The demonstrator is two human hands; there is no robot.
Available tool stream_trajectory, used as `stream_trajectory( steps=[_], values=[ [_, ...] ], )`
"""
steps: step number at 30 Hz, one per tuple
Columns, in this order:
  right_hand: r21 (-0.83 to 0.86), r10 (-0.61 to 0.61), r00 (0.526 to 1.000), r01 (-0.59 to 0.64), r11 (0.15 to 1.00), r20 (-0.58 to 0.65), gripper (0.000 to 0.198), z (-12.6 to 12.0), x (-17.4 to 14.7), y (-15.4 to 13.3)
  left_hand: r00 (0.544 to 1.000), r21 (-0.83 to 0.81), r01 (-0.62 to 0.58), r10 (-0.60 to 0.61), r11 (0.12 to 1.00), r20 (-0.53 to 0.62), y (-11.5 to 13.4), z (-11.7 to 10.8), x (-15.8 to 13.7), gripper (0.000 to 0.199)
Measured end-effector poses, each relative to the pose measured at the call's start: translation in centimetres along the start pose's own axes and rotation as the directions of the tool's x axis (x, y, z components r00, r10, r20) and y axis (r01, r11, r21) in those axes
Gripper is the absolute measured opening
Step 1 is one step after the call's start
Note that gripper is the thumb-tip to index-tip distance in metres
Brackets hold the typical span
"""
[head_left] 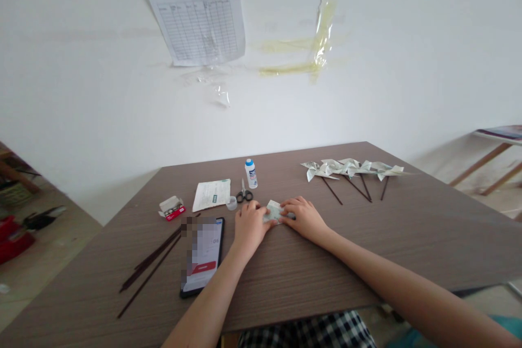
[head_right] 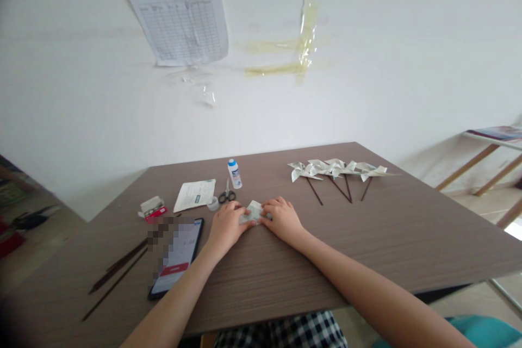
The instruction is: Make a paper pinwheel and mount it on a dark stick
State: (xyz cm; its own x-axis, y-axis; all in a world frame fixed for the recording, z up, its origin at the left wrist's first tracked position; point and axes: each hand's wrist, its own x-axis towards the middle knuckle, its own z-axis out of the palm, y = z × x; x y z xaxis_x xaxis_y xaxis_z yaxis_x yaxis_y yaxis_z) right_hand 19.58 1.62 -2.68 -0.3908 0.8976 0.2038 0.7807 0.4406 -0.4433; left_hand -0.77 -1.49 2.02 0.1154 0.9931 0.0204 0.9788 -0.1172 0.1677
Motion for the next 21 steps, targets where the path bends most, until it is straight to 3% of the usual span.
stream_trajectory(
  steps=[12, 21],
  values=[
    [0.002, -0.008, 1.0, 0.008, 1.0, 0.017, 0.01, -0.7, 0.4, 0.2, 0.999, -0.035, -0.006, 0.007, 0.999, 0.036, -0.2, -0.1, 0.4, 0.035],
    [0.042, 0.009, 0.999, -0.011, 0.999, 0.045, 0.01, -1.2, 0.4, 0.2, 0.998, -0.071, -0.037, 0.04, 0.997, 0.051, -2.0, 0.2, 0.6, 0.041]
  ],
)
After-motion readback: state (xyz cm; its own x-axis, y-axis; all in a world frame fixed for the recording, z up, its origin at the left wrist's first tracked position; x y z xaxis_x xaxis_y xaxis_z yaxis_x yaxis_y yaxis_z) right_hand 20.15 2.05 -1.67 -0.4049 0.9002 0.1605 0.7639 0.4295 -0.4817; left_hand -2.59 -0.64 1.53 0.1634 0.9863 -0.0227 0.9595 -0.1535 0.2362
